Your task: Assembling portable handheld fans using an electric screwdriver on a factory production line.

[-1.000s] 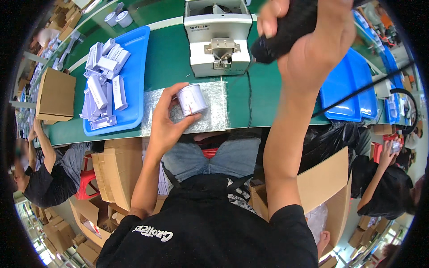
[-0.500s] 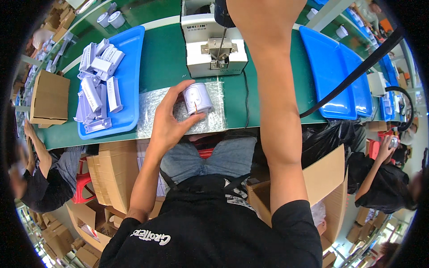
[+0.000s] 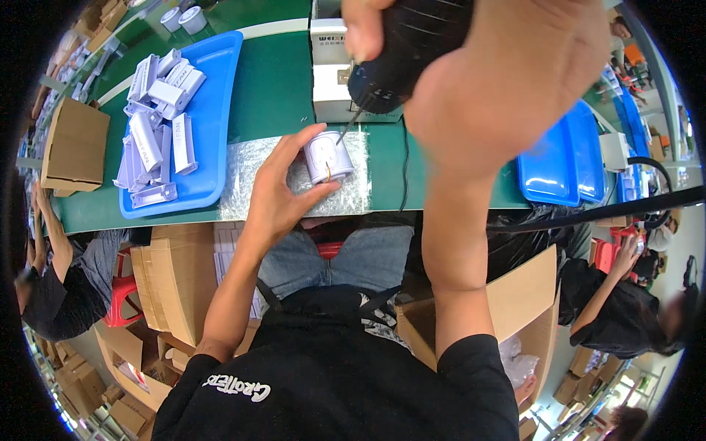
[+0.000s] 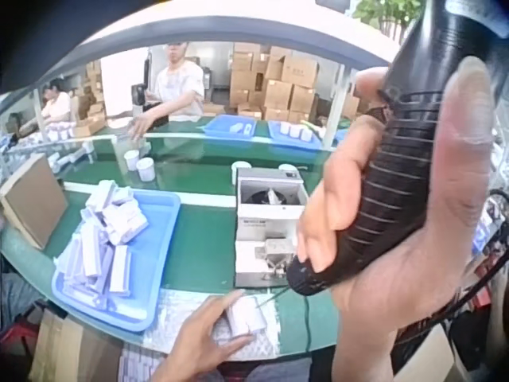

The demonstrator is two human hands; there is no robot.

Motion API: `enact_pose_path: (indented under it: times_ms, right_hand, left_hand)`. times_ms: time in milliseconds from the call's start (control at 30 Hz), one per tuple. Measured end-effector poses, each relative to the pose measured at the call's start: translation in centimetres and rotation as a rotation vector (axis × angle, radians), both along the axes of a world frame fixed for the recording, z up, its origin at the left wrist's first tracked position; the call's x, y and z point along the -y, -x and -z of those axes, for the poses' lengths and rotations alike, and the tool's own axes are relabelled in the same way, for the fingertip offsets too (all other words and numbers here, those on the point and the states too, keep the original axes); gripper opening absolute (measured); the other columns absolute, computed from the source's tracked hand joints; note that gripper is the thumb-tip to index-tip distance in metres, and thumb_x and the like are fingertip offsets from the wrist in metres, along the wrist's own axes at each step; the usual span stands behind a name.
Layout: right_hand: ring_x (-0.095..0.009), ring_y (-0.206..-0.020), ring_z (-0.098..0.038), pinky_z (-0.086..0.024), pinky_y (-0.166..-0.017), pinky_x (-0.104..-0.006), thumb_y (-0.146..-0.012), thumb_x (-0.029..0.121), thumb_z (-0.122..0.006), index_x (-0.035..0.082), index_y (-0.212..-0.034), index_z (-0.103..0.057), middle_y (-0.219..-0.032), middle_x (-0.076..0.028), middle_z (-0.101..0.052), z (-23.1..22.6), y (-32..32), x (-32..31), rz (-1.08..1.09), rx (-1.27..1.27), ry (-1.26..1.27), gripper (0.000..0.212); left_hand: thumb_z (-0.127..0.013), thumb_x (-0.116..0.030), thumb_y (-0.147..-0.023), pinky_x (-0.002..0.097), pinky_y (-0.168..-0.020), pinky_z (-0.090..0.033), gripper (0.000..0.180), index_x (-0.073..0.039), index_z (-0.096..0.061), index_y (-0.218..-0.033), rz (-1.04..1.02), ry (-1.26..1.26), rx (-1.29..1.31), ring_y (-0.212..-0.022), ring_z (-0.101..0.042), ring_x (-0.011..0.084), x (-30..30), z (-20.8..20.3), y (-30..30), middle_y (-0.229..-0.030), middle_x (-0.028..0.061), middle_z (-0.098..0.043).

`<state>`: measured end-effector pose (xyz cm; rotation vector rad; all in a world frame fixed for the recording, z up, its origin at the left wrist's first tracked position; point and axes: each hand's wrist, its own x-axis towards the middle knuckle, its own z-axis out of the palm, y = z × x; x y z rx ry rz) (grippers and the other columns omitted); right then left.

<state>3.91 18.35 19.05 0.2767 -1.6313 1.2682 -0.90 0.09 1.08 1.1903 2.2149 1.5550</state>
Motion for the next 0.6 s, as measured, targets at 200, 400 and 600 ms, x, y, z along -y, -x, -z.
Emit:
enact_pose_path:
  times_ms: [200, 400, 600]
  right_hand:
    - [-0.021, -0.058, -0.058, -0.050, -0.057, -0.0368, -0.112, 0.057, -0.040, -0.006, -0.139, -0.050, -0.083, -0.011, -0.058, 1.3, 0.1, -2.5, -0.379, -0.046, -0.046, 0.069]
    - [-0.020, -0.065, -0.057, -0.049, -0.065, -0.0360, -0.113, 0.049, -0.045, -0.007, -0.144, -0.044, -0.085, -0.011, -0.056, 2.5, -3.1, -2.4, -0.027, 0.161, 0.131, 0.065]
    - [-0.021, -0.082, -0.064, -0.057, -0.076, -0.0355, -0.111, 0.019, -0.051, -0.009, -0.138, -0.047, -0.094, -0.018, -0.063, 5.9, -3.3, -1.2, 0.620, 0.054, 0.126, 0.040]
  left_hand:
    - [-0.091, -0.005, -0.075, 0.0393, -0.109, -0.050, 0.083, -0.009, -0.057, -0.150, 0.031, -0.089, -0.016, -0.124, -0.065, 0.0333, 0.1, 1.0, 0.1, -0.135, 0.0165, -0.066]
    - [-0.091, -0.010, -0.079, 0.0425, -0.109, -0.051, 0.085, -0.015, -0.052, -0.155, 0.036, -0.026, 0.005, -0.129, -0.062, 0.0368, 0.6, 0.7, -0.2, -0.140, 0.0167, -0.062]
    - [-0.091, -0.014, -0.081, 0.0423, -0.107, -0.052, 0.085, -0.009, -0.048, -0.154, 0.026, -0.031, 0.063, -0.124, -0.064, 0.0358, 1.0, 0.3, -0.3, -0.137, 0.0168, -0.063]
